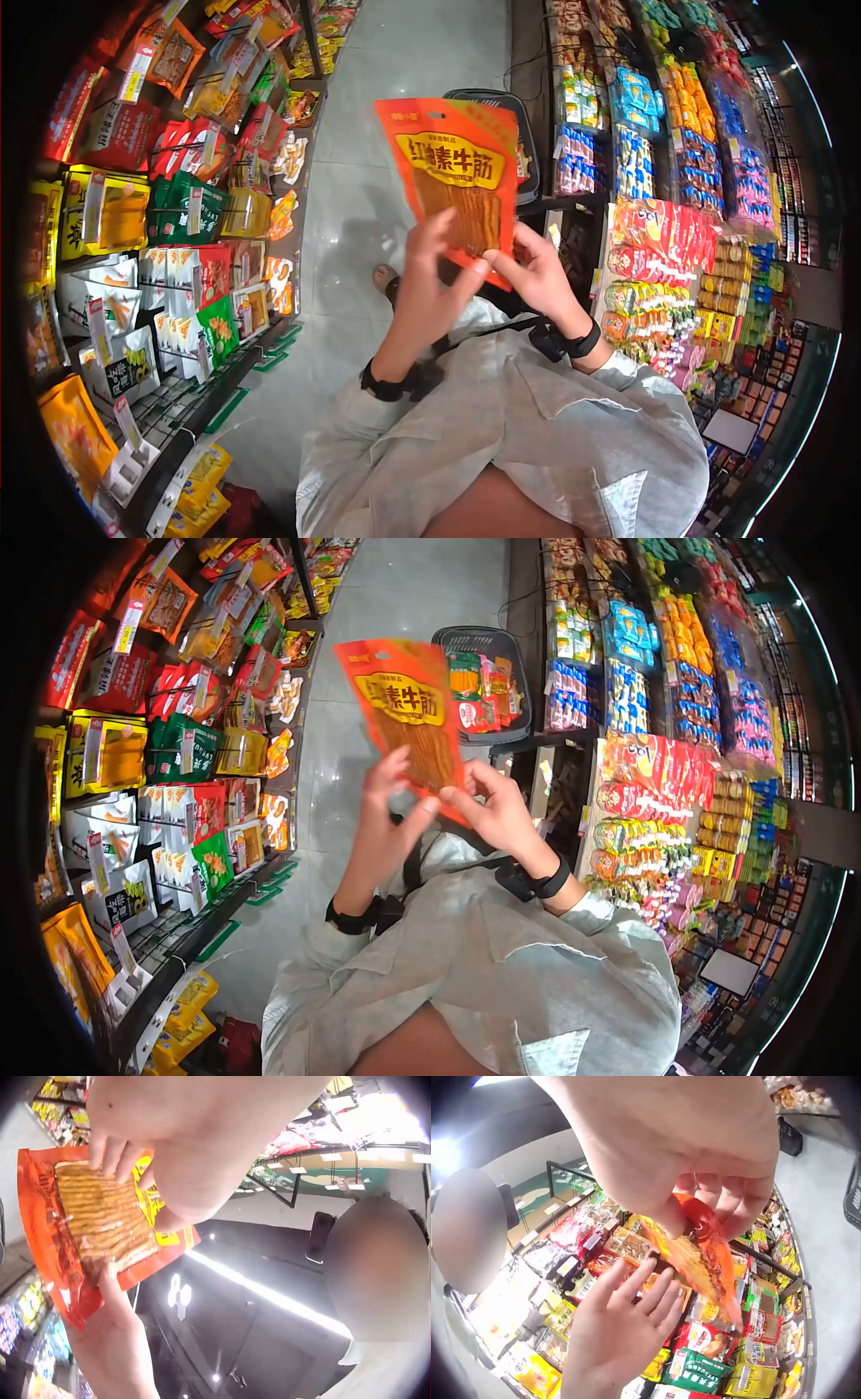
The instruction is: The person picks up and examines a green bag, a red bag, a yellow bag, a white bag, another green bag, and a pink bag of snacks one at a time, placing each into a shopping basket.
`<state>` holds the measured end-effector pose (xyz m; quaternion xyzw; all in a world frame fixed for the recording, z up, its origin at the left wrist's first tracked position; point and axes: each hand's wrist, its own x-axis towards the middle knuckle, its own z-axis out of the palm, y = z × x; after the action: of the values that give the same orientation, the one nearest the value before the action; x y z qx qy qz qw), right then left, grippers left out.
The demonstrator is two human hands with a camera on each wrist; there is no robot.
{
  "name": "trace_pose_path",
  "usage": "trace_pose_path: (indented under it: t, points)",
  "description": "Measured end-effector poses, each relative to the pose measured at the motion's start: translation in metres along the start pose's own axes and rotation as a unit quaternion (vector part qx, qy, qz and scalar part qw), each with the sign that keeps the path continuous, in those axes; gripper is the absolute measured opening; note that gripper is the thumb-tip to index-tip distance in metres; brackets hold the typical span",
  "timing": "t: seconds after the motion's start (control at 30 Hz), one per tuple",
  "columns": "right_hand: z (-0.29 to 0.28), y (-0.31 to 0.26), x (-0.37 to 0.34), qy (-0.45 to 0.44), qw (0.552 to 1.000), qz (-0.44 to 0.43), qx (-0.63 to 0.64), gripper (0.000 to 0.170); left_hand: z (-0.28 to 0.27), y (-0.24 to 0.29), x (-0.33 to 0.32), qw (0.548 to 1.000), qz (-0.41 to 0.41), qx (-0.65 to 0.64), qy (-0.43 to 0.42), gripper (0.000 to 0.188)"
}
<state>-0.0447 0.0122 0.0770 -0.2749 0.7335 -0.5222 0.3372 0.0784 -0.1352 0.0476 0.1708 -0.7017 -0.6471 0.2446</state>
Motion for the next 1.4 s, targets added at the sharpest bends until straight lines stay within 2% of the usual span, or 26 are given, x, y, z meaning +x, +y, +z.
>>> trace_pose_path:
  t: [0.03,0.1,0.13,0.17,0.2,0.27,0.3,0.37,0.43,0.5,0.57,0.7,0.8,0.87,0.97,1.07,1.3,1.4]
  points:
    - [0.003,-0.003,-0.004,-0.012,0.999,-0.01,-0.043,0.02,0.009,0.006,0.0,0.999,-0.002,-0.039,-0.02,0.059]
    - [0.015,-0.02,-0.01,-0.007,0.985,-0.048,-0.164,0.024,0.022,-0.002,-0.006,0.969,-0.113,-0.217,-0.04,0.048]
    - [0.021,-0.026,-0.014,-0.025,0.991,-0.043,-0.122,0.025,0.024,-0.007,-0.009,0.937,-0.167,-0.301,-0.051,0.043]
    - [0.023,-0.03,-0.015,-0.042,0.995,-0.039,-0.079,0.026,0.021,-0.011,-0.011,0.926,-0.198,-0.32,-0.036,0.039]
    - [0.018,-0.019,-0.015,-0.067,0.992,-0.071,-0.082,0.027,0.015,-0.01,-0.009,0.913,-0.228,-0.338,-0.022,0.036]
    - [0.006,-0.012,-0.02,-0.023,0.998,-0.047,-0.02,0.025,0.012,0.0,-0.007,0.887,-0.258,-0.383,0.023,0.031]
    - [0.0,-0.008,-0.022,-0.003,0.999,-0.033,0.012,0.025,0.01,0.005,-0.004,0.893,-0.258,-0.367,0.03,0.031]
    - [-0.013,0.004,-0.021,0.105,0.992,-0.054,0.044,0.024,0.007,0.009,-0.001,0.906,-0.259,-0.332,0.048,0.031]
    - [-0.03,0.01,-0.015,0.157,0.985,-0.069,0.03,0.027,0.011,0.006,-0.002,0.904,-0.262,-0.331,0.067,0.033]
    - [-0.043,0.009,-0.015,0.134,0.987,-0.026,0.085,0.032,0.021,0.007,0.001,0.898,-0.269,-0.337,0.088,0.034]
    - [-0.055,0.008,-0.019,0.088,0.981,0.017,0.174,0.034,0.033,0.014,0.005,0.9,-0.273,-0.332,0.074,0.034]
    - [-0.091,0.035,-0.028,0.035,0.985,0.035,0.165,0.026,0.066,0.011,0.007,0.913,-0.265,-0.31,0.021,0.04]
    - [-0.118,0.052,-0.029,0.034,0.98,0.051,0.189,0.024,0.098,0.02,0.008,0.907,-0.272,-0.321,0.023,0.038]
    - [-0.133,0.06,-0.029,0.045,0.976,0.046,0.209,0.022,0.119,0.022,0.007,0.915,-0.28,-0.286,0.037,0.038]
    - [-0.159,0.077,-0.029,0.022,0.966,0.086,0.243,0.021,0.153,0.018,0.004,0.924,-0.308,-0.216,0.075,0.036]
    - [-0.171,0.105,-0.026,0.025,0.964,0.074,0.253,0.02,0.18,0.019,0.01,0.923,-0.327,-0.177,0.105,0.037]
    - [-0.208,0.116,-0.018,-0.025,0.95,0.095,0.297,0.02,0.212,0.022,0.025,0.909,-0.356,-0.178,0.126,0.038]
    - [-0.217,0.118,-0.006,0.023,0.957,0.066,0.281,0.021,0.215,0.011,0.033,0.896,-0.377,-0.207,0.11,0.036]
